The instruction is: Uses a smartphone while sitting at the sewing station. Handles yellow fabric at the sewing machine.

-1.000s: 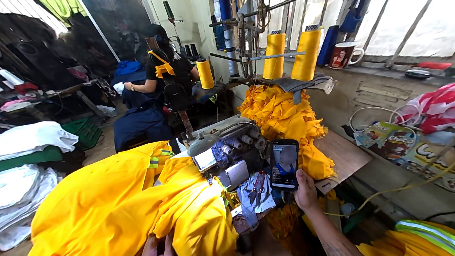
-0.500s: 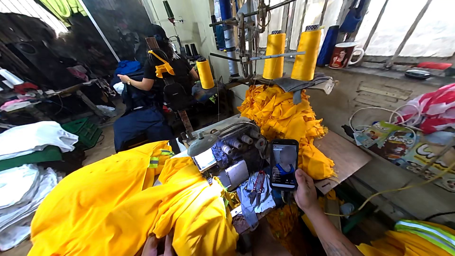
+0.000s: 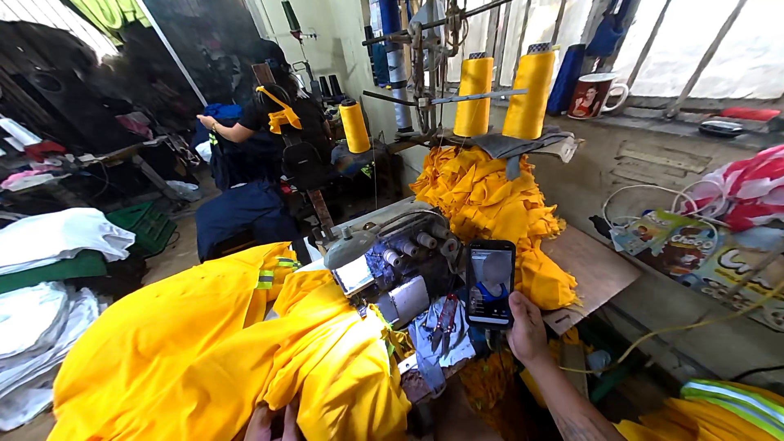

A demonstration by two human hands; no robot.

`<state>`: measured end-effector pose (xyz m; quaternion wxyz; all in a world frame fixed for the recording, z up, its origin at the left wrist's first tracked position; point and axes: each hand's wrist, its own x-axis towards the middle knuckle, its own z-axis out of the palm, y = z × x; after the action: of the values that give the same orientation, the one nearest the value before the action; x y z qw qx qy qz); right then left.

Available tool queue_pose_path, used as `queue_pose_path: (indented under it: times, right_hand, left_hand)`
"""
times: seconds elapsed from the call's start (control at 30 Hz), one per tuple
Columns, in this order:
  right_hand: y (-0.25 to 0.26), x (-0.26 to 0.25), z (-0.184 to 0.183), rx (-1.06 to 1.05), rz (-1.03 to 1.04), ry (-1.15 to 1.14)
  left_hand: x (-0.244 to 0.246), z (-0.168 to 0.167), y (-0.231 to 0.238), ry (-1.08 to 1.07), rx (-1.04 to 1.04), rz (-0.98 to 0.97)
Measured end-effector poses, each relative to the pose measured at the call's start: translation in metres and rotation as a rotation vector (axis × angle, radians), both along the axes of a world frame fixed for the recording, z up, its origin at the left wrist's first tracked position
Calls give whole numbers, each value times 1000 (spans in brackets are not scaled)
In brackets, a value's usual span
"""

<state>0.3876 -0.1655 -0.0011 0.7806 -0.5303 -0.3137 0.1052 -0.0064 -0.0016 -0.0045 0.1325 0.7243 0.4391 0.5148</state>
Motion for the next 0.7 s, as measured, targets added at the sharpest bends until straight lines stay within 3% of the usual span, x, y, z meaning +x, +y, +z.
queue_pose_path:
  times: [0.7]
  right_hand:
    - [0,-3,4,-23,2,12]
  left_hand:
    - [1,0,0,-33,-9,-17]
